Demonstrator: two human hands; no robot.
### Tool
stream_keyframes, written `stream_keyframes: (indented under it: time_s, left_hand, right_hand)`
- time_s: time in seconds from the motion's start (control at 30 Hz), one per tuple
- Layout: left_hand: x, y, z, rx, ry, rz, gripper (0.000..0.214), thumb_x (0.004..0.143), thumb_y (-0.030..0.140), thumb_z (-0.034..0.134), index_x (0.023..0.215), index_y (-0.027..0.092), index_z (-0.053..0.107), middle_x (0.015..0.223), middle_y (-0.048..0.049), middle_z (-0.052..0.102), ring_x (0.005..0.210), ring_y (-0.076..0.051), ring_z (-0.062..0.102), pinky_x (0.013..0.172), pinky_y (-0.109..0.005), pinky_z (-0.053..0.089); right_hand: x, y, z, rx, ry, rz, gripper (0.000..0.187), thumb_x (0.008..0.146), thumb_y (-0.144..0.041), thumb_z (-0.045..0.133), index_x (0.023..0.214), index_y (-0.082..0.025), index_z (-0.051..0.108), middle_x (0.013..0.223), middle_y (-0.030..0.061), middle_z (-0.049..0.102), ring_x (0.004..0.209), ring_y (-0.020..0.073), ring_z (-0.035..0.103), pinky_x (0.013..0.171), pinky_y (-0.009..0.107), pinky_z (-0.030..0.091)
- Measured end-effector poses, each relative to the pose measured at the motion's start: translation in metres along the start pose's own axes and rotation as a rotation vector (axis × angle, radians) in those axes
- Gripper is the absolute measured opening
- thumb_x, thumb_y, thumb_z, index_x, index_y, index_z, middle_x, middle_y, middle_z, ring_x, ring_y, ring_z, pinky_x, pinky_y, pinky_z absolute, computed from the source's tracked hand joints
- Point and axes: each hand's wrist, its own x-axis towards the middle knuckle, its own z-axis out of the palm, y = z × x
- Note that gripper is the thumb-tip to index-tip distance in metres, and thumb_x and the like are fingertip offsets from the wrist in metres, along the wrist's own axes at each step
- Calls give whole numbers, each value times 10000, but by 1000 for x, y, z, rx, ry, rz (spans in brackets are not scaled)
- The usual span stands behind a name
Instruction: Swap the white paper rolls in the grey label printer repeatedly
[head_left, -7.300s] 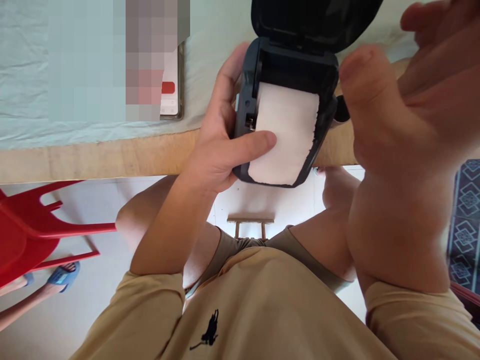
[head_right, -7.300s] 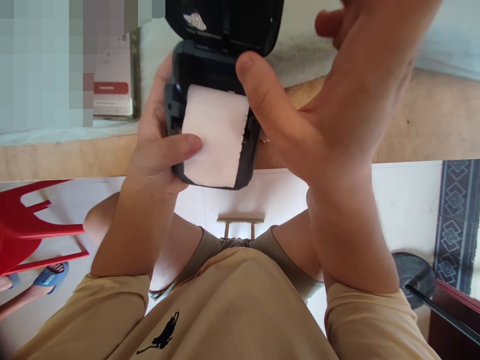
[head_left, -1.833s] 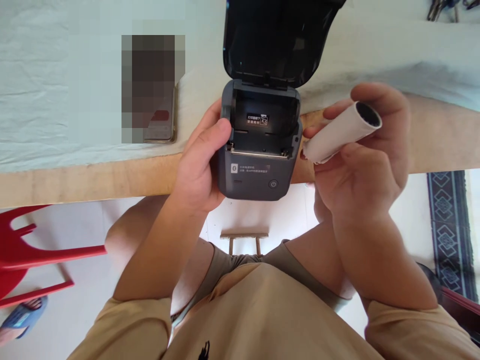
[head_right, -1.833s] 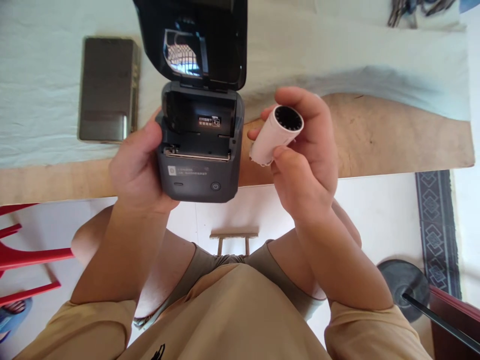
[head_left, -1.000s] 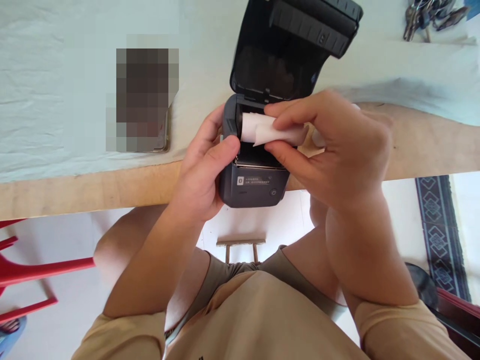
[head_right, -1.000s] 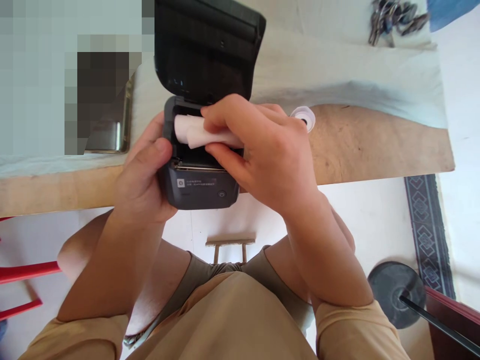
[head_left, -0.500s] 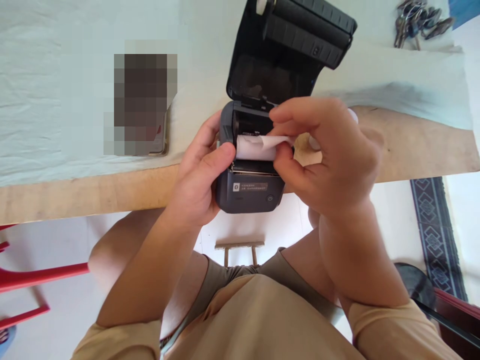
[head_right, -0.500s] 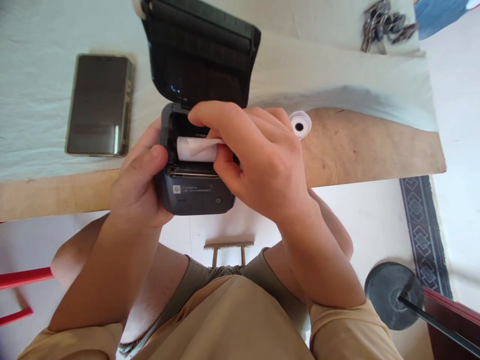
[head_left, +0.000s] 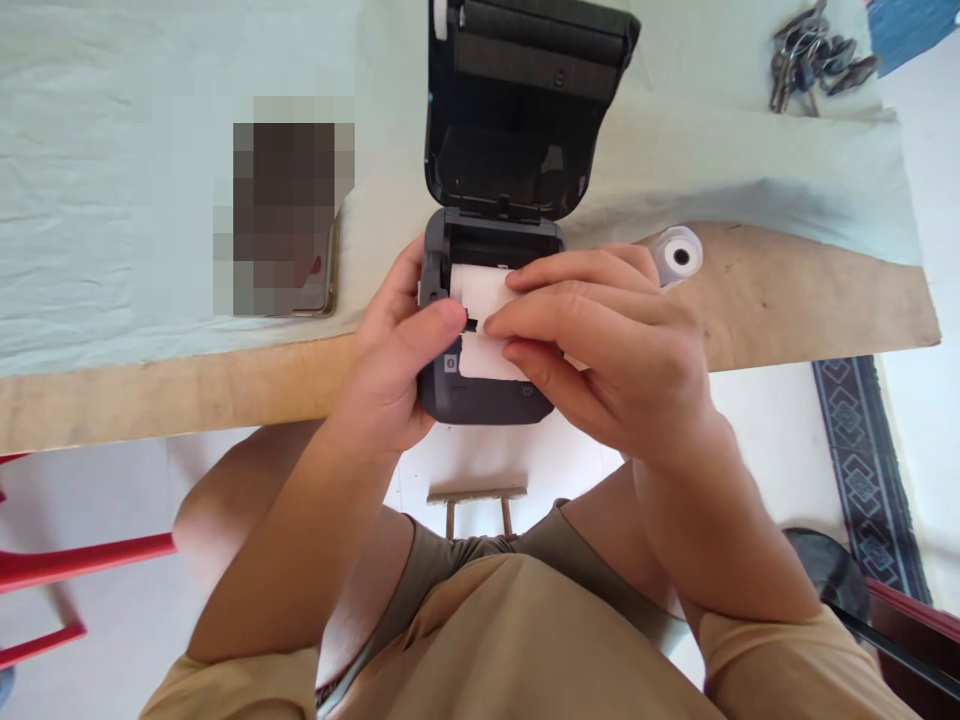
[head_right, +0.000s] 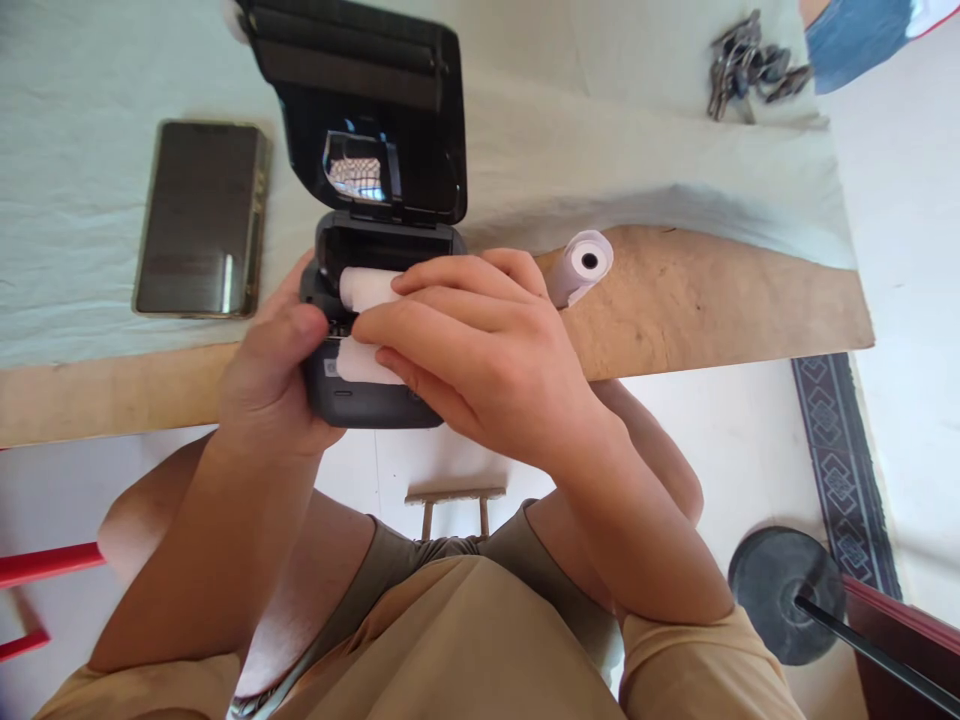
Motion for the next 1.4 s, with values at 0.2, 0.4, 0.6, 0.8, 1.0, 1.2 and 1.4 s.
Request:
stream_keyframes:
  time_s: [0.2, 0.4, 0.6, 0.8, 1.0, 1.2, 1.4]
  left_hand:
    - [-2, 0, -4, 103, -37, -9, 594, 614, 88, 565, 1132, 289, 355, 918, 14, 513, 701, -50, 488, 546, -153, 415]
    - [-2, 1, -3, 130, -50, 13, 669, 632, 137, 561, 1180, 357, 246, 1162, 22, 435, 841, -127, 538, 638, -215, 455]
    - [-3, 2, -1, 186, -69, -15, 731, 597, 110, 581, 1199, 340, 237, 1252, -3, 351, 992, -178, 505, 623, -197, 475]
    - [-4, 2, -2, 200, -141, -34, 770, 564, 96, 593, 1204, 329, 233, 1276, -17, 336, 1033, -201, 480, 648, -209, 481]
    - [-4, 3, -5, 225, -91, -61, 774, 566, 103, 605, 1201, 352, 240, 1310, 3, 291, 1010, -188, 493, 684, -227, 468]
    - [-5, 1, -1, 157, -100, 1, 774, 564, 120, 602, 1201, 333, 217, 1172, -10, 439, 1012, -190, 493, 664, -235, 480]
    - [-3, -3, 8, 170, -27, 36, 502, 628, 270, 559, 1086, 283, 353, 953, -18, 507, 806, -126, 541, 571, -214, 451]
  right_hand:
    - [4, 2, 0, 58, 51, 63, 313, 620, -364, 488, 920, -290, 446, 955, -109, 480, 981, -27, 421, 912, 181, 387]
    - [4, -1, 1, 134, 33, 146, 406, 626, -431, 461, 998, -273, 425, 1043, -40, 424, 1011, -5, 395, 938, 202, 373]
    - [7, -1, 8, 272, 241, 371, 634, 575, -409, 519, 1130, -240, 263, 1260, -32, 175, 1228, 61, 229, 948, 168, 411]
    - [11, 4, 7, 601, 155, 361, 743, 688, -356, 399, 1200, -229, -124, 1272, 44, 160, 1100, -13, 369, 868, 96, 443]
    - [6, 8, 11, 449, 251, 276, 295, 666, -272, 423, 954, -205, 420, 1091, -6, 347, 1076, -7, 366, 927, 135, 419]
    - [-4, 10, 14, 545, 84, 205, 320, 682, -366, 376, 941, -189, 437, 1164, 10, 297, 1103, 16, 341, 942, 173, 413]
    - [-8, 7, 18, 714, 61, 354, 516, 653, -373, 442, 1117, -253, 252, 1212, 8, 238, 1101, -13, 333, 752, 43, 441]
